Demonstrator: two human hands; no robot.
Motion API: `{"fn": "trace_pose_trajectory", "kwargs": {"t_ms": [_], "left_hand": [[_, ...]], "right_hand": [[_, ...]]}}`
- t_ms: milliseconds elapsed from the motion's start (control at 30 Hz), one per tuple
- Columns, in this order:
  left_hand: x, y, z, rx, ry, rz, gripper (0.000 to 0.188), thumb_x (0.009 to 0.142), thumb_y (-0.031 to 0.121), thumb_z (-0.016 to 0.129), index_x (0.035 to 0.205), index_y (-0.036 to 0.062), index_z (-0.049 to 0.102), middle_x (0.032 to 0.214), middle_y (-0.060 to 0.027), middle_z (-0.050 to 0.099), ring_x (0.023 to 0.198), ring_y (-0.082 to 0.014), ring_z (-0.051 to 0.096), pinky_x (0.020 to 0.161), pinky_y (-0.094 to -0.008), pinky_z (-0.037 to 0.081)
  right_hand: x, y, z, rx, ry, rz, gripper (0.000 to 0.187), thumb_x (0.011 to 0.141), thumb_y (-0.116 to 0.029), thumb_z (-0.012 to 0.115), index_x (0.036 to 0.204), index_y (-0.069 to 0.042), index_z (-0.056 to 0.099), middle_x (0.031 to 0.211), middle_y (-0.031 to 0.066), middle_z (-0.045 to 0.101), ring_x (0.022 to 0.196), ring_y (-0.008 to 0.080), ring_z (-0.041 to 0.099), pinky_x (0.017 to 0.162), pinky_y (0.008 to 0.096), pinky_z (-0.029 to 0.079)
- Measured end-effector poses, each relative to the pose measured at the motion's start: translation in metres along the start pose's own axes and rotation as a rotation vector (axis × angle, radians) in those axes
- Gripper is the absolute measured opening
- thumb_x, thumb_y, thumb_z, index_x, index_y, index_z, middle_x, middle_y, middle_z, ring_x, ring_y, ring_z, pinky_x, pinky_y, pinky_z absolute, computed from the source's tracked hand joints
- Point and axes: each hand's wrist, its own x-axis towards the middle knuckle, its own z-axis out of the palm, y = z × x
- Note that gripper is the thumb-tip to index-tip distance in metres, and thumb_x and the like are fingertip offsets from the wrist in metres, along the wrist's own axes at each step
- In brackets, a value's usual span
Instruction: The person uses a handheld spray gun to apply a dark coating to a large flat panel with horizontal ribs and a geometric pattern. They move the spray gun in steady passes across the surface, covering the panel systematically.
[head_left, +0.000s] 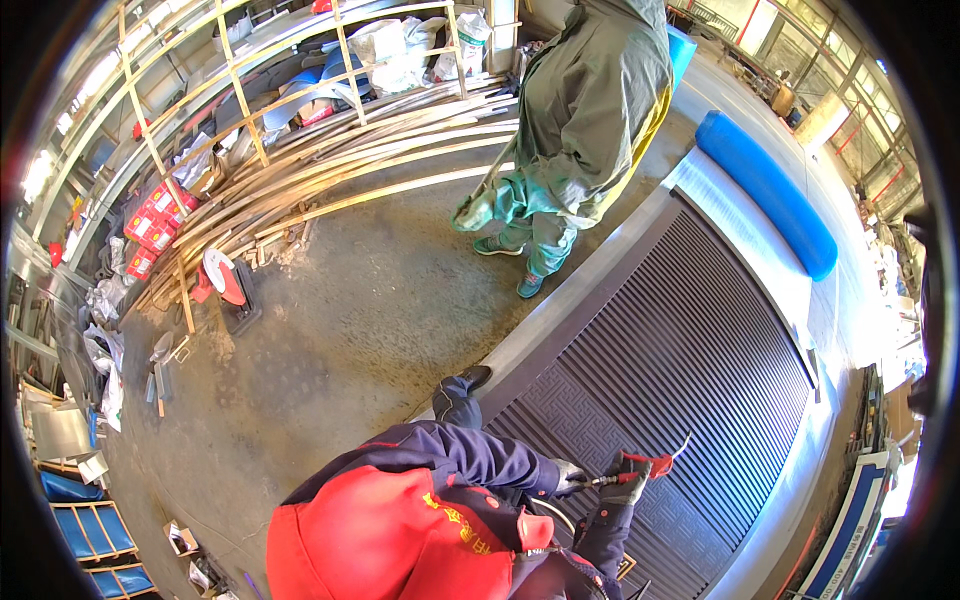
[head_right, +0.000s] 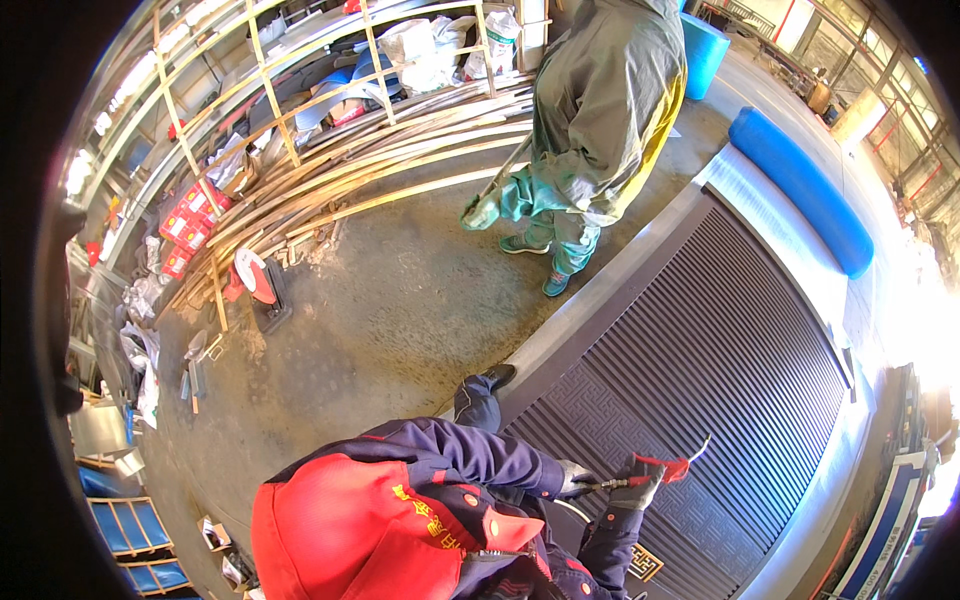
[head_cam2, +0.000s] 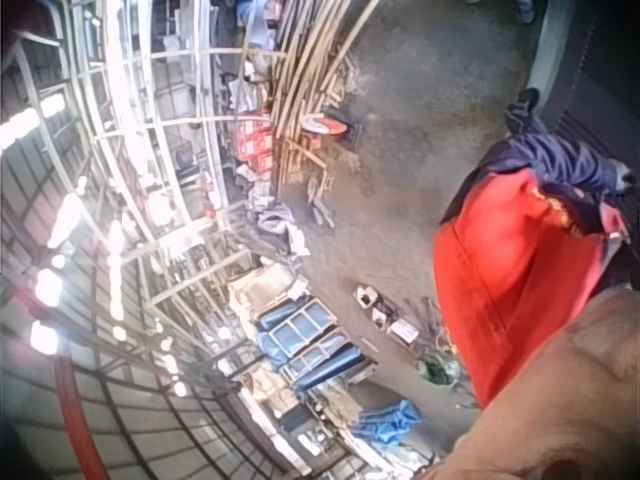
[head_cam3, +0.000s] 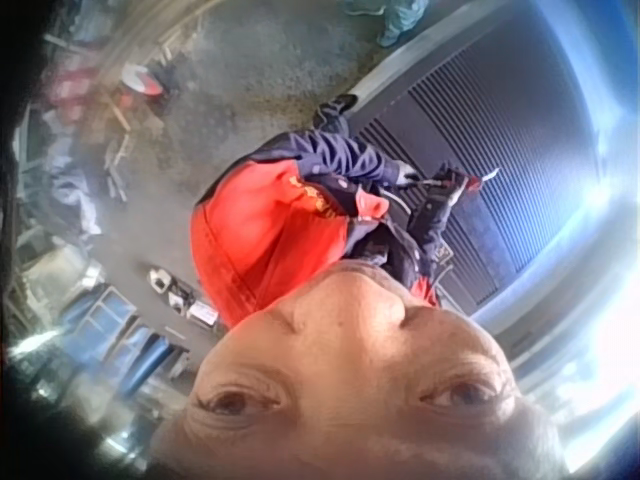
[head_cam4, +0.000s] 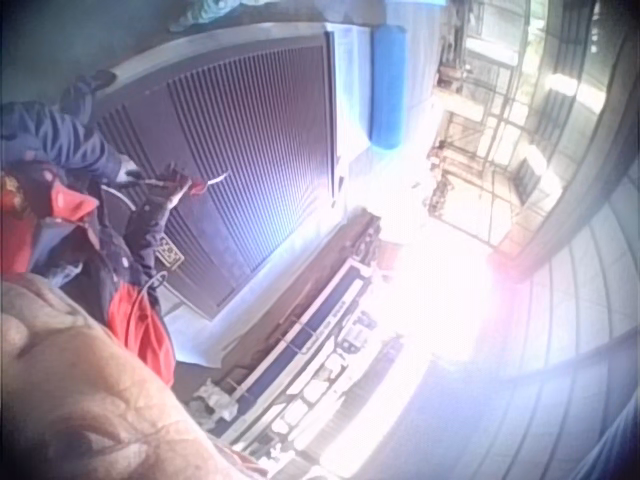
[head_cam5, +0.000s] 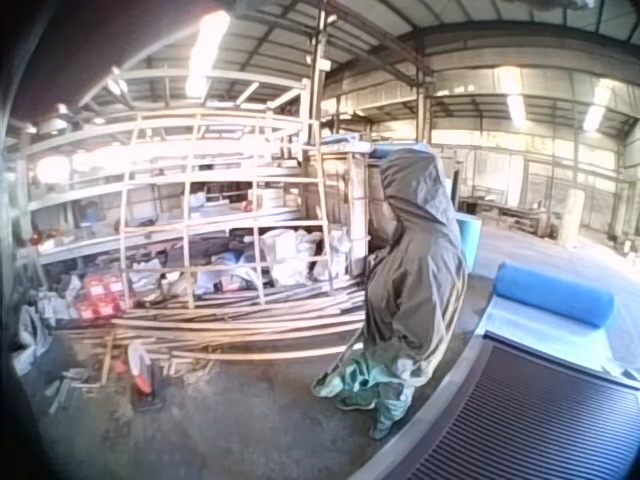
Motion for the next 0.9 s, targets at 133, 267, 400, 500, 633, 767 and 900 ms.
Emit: {"fn": "trace_pose_trajectory", "kwargs": {"t_ms": [133, 267, 400, 500, 633, 767, 900], "left_hand": [[-0.006, 0.005, 0.0, 0.023, 0.045, 0.017, 0.03, 0.097, 0.034, 0.054, 0.119, 0.0172, 0.066, 0.077, -0.0058, 0.068, 0.068, -0.0201, 0.066, 0.065, -0.0373, 0.052], [-0.009, 0.008, -0.002, 0.092, 0.076, 0.102, 0.025, 0.096, 0.031, 0.055, 0.11, 0.0161, 0.069, 0.079, -0.0075, 0.07, 0.071, -0.0228, 0.068, 0.066, -0.0403, 0.052], [-0.013, 0.016, -0.005, 0.115, -0.016, 0.06, 0.028, 0.099, 0.03, 0.051, 0.115, 0.0156, 0.068, 0.076, -0.0049, 0.068, 0.066, -0.0195, 0.066, 0.063, -0.0364, 0.052], [-0.013, 0.018, -0.005, 0.162, -0.04, 0.043, 0.027, 0.099, 0.03, 0.051, 0.114, 0.0154, 0.068, 0.077, -0.0049, 0.068, 0.067, -0.0193, 0.066, 0.063, -0.0363, 0.052], [-0.01, 0.011, -0.003, 0.166, -0.071, 0.064, 0.027, 0.099, 0.029, 0.051, 0.114, 0.0153, 0.069, 0.077, -0.0048, 0.068, 0.067, -0.019, 0.066, 0.063, -0.0361, 0.052], [-0.008, 0.012, -0.003, 0.154, -0.095, 0.082, 0.026, 0.099, 0.029, 0.052, 0.113, 0.0151, 0.069, 0.077, -0.0046, 0.068, 0.067, -0.0187, 0.067, 0.063, -0.036, 0.052], [-0.014, 0.021, -0.011, 0.122, -0.111, 0.085, 0.026, 0.098, 0.028, 0.052, 0.113, 0.015, 0.069, 0.077, -0.0045, 0.069, 0.067, -0.0184, 0.067, 0.063, -0.0358, 0.053]], "right_hand": [[0.0, 0.007, -0.003, 0.003, -0.015, 0.024, 0.052, 0.088, -0.061, 0.06, 0.112, -0.015, 0.061, 0.095, 0.0068, 0.07, 0.063, 0.0206, 0.058, 0.053, 0.0333, 0.046], [-0.008, 0.016, -0.012, 0.009, -0.016, 0.053, 0.052, 0.088, -0.061, 0.06, 0.112, -0.015, 0.061, 0.095, 0.0069, 0.07, 0.064, 0.0206, 0.059, 0.054, 0.0334, 0.046], [-0.019, 0.023, -0.024, 0.013, 0.001, 0.087, 0.052, 0.088, -0.061, 0.06, 0.113, -0.015, 0.061, 0.096, 0.0069, 0.07, 0.064, 0.0207, 0.059, 0.054, 0.0336, 0.046], [-0.023, 0.025, -0.032, 0.027, 0.016, 0.098, 0.052, 0.088, -0.061, 0.06, 0.113, -0.015, 0.061, 0.096, 0.007, 0.07, 0.065, 0.0208, 0.059, 0.054, 0.0337, 0.046], [-0.027, 0.025, -0.034, 0.026, 0.025, 0.099, 0.052, 0.089, -0.061, 0.06, 0.113, -0.015, 0.061, 0.097, 0.0071, 0.07, 0.065, 0.0208, 0.059, 0.055, 0.0338, 0.047], [-0.034, 0.023, -0.031, 0.023, 0.034, 0.089, 0.052, 0.089, -0.061, 0.06, 0.114, -0.015, 0.061, 0.097, 0.0072, 0.07, 0.066, 0.0209, 0.059, 0.055, 0.034, 0.047], [-0.042, 0.02, -0.025, 0.02, 0.033, 0.078, 0.052, 0.089, -0.06, 0.059, 0.114, -0.015, 0.061, 0.098, 0.0073, 0.069, 0.066, 0.021, 0.06, 0.056, 0.0341, 0.047]]}}
